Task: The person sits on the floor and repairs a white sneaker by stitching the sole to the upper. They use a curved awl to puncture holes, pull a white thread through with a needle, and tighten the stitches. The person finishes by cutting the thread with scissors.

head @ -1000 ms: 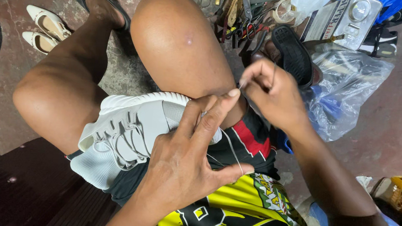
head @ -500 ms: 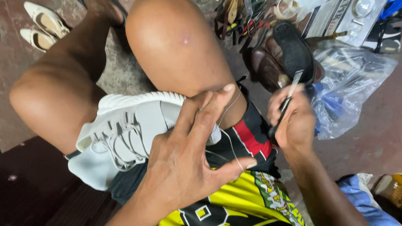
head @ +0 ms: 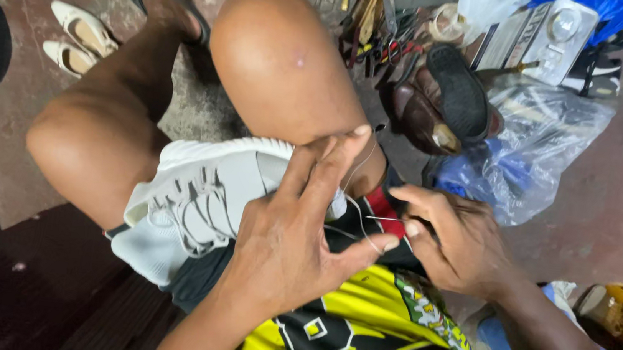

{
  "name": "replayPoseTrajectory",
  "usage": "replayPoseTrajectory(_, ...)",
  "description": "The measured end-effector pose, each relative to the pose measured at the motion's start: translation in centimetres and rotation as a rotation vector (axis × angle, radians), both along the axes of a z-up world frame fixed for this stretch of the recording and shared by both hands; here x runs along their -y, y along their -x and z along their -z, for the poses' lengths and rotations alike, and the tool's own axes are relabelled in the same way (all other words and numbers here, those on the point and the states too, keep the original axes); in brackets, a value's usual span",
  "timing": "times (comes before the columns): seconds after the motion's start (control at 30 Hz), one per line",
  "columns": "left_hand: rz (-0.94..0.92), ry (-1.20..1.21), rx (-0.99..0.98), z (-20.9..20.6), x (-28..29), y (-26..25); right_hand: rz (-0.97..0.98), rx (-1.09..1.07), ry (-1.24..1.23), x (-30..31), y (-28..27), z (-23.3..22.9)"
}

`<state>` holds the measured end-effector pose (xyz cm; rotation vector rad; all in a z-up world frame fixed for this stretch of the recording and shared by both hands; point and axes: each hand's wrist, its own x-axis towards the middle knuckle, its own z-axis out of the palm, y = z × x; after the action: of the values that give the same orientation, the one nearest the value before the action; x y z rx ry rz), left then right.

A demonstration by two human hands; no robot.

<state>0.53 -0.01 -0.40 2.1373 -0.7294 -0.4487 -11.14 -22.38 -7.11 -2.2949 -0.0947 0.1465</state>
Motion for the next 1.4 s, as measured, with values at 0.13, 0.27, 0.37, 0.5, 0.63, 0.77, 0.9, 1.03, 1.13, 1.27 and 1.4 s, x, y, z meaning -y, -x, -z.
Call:
replayPoseTrajectory(0.13, 0.069, 0.02, -0.141, -1.2, -0.7, 0.0, -0.036, 0.019, -0.309, -1.6, 0.0, -0.6)
replayPoseTrajectory(0.27, -0.258, 0.111, 0.213, -3.6, -5.4, 1.9, 0.213, -0.034, -0.858, -0.6, 0.2, -1.6)
replayPoseTrajectory(0.37, -0.859, 0.463, 0.039, -2.6, -11.3, 2.6, 0.284, 0.005, -1.192, 0.3, -0.1, -1.2)
replayPoseTrajectory(0.5, -1.113, 0.297, 0.191, 0.3, -17.0, 5.8, 0.264, -0.108, -0.822, -1.2, -1.1, 0.0)
replayPoseTrajectory(0.63, -0.946, 0.18, 0.209, 1.5, -18.4, 7.6, 0.245, -0.084, -0.413, -3.9, -2.6, 0.5)
replayPoseTrajectory(0.77, -0.832, -0.013, 0.189, 1.5, -17.3, 7.6, 0.298, -0.057, -0.313, -5.0, -3.8, 0.3)
replayPoseTrajectory(0.9, -0.57, -0.28, 0.249, 2.9, -16.3, 6.5, 0.29, -0.052, -0.296, -4.2, -4.0, 0.7)
replayPoseTrajectory(1.03, -0.621, -0.157, 0.223, 4.3, -17.8, 7.1, 0.338, -0.072, -0.333, -3.7, -3.8, 1.5)
replayPoseTrajectory(1.13, -0.825, 0.217, 0.199, 5.2, -20.8, 8.2, 0.309, -0.033, -0.492, -3.5, -3.7, 2.1)
replayPoseTrajectory(1.27, -1.298, -0.066, 0.322, 7.0, -23.1, 7.4, 0.312, -0.021, -0.573, -3.4, -3.4, 2.6)
replayPoseTrajectory(1.4, -1.345, -0.071, 0.147, 7.9, -21.6, 7.3, 0.294, -0.028, -0.631, -2.9, -3.9, 3.0)
